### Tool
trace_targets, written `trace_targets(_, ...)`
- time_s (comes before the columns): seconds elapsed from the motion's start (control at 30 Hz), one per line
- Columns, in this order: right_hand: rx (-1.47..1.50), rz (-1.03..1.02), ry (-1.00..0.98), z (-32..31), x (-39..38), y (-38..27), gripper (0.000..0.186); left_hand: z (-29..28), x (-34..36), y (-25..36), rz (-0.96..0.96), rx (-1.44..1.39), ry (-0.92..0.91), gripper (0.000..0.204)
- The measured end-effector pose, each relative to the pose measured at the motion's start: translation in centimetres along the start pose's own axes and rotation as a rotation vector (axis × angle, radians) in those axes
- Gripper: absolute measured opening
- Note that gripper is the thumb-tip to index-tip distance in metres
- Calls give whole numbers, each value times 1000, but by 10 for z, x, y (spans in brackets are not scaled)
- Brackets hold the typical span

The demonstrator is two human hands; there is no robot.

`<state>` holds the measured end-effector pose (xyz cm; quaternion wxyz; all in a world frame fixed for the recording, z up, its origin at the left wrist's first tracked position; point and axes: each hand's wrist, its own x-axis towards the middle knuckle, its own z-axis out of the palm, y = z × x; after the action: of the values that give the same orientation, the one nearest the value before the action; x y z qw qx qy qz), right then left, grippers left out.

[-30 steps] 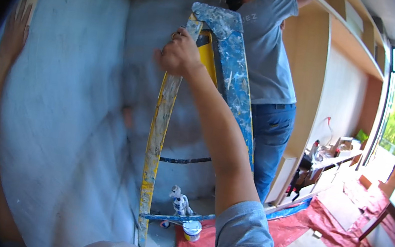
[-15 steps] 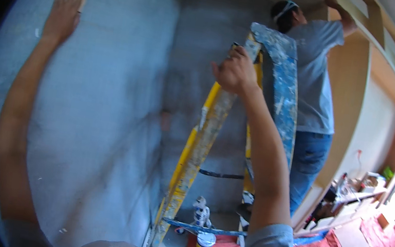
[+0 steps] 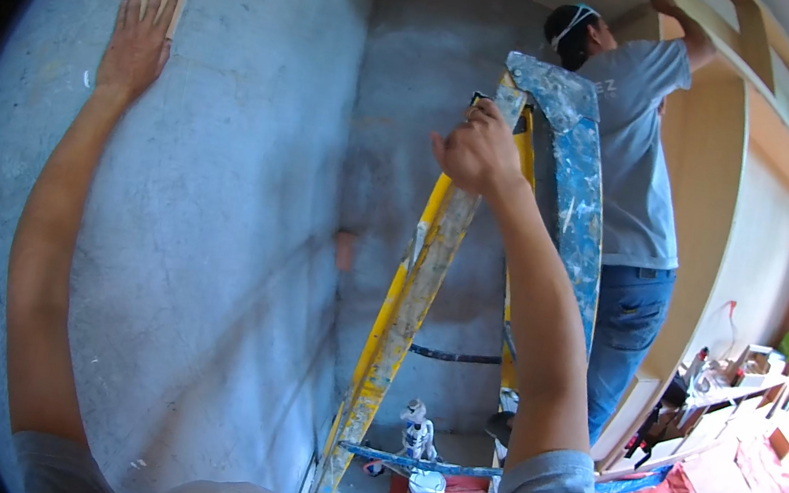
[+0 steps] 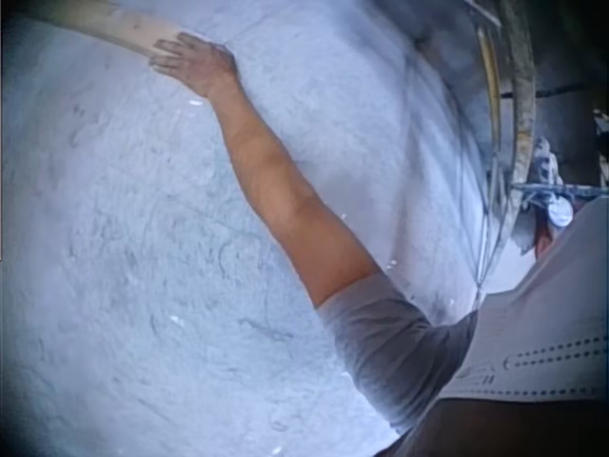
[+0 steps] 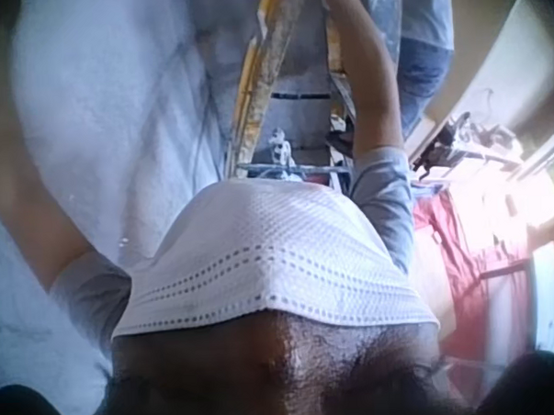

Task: The person positions and secures thin wooden trim pieces against the side wall and ceiling inside a cabinet structure, while another person works on the top shelf.

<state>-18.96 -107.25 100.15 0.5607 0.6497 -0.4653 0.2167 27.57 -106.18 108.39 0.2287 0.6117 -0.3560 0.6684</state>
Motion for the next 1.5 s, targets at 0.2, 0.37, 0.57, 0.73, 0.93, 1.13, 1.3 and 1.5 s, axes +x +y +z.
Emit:
trace_targets(0.2, 22, 19, 60, 10, -1, 0, 58, 3, 0, -3, 9, -11, 16, 66)
trace_targets(0.37, -58, 39, -1, -12, -7, 3, 58, 6, 3, 9, 29, -10, 65, 64)
trace_targets(0.57, 9, -14, -29, -5, -2, 2, 59, -1, 3, -7, 60, -38, 54, 70)
trace_targets(0.73, -1, -35, 16, 2, -3, 3, 56, 4, 2, -7, 67, -48, 77, 71)
trace_targets(0.93, -61, -21, 29, -2, -12, 11, 54, -2, 2, 7, 60, -28, 59, 68)
trace_targets(1.13, -32, -27, -4, 5, -7, 3, 55, 24, 8, -6, 50, 16, 73, 69)
trace_targets(1.3, -9, -15, -68, -5, 1, 0, 59, -20, 2, 0, -12, 25, -103, 69)
trace_targets(1.5, -40, -17, -51, -3, -2, 3, 57, -10, -1, 8, -45, -4, -70, 70)
